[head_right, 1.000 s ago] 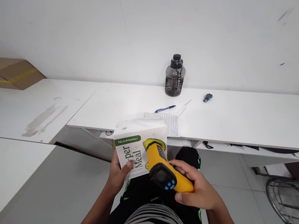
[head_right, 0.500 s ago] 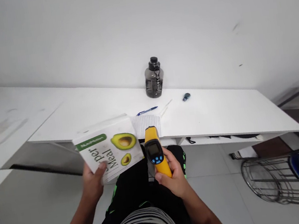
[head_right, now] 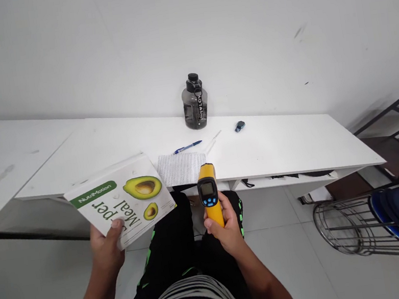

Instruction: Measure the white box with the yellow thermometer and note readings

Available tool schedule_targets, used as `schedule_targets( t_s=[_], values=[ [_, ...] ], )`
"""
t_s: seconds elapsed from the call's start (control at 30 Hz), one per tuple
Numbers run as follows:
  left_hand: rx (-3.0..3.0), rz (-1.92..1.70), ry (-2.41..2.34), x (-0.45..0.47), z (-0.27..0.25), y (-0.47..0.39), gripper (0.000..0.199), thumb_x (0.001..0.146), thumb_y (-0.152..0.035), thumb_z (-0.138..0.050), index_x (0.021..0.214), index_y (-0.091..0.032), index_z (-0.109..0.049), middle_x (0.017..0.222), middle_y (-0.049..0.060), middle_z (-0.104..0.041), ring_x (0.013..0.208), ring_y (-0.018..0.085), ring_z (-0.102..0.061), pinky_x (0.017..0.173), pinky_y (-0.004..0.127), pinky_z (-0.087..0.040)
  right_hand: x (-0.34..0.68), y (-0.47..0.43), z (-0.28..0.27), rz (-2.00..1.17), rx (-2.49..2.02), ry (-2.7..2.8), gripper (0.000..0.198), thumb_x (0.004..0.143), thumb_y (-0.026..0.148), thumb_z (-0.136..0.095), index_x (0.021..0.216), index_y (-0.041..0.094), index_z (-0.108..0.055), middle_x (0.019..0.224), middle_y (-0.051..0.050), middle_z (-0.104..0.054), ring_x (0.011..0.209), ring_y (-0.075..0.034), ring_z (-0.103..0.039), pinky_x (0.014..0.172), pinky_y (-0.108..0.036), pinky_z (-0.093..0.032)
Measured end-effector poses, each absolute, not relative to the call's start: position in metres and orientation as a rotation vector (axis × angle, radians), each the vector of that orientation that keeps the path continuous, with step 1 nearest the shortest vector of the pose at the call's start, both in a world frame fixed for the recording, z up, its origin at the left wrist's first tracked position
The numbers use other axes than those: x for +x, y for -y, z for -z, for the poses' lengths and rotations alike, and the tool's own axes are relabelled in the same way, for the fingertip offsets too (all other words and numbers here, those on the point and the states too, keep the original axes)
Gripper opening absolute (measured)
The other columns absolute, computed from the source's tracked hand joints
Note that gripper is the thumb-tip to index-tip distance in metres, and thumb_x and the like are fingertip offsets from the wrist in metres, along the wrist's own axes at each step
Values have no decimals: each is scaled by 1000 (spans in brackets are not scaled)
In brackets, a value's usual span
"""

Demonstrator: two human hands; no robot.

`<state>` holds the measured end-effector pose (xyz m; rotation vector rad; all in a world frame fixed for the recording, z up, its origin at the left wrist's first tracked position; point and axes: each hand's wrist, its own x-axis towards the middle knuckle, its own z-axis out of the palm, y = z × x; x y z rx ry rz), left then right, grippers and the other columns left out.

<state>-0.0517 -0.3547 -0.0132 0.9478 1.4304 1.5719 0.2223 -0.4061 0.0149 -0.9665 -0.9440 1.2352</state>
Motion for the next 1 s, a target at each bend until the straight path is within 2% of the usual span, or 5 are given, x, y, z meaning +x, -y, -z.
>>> schedule_targets(
  t_s=[0.53,0.77,1.0],
  values=[
    [897,-1558,-1439,-47,12,354,64,70,-50,-77,123,-22,-54,113,8,-67,102,28,-65,91,44,-55,223,407,-7,-1249,-969,896,46,80,42,-75,115,27,-49,83,2,-59,54,-8,-46,50,-23,-41],
    [856,-1567,-1396,-52,19,355,61,71,-47,-79,121,-21,-55,113,8,-66,98,25,-65,85,41,-57,223,406,-4,-1256,-974,915,43,80,42,-75,113,27,-52,83,2,-60,54,-8,-47,49,-23,-42],
    [899,-1676,-1301,-52,17,341,62,73,-50,-76,122,-22,-52,114,10,-66,99,25,-66,88,42,-56,239,379,0,-1045,-1320,861,69,77,47,-75,137,26,-48,87,0,-65,57,-11,-53,55,-28,-47]
  ],
)
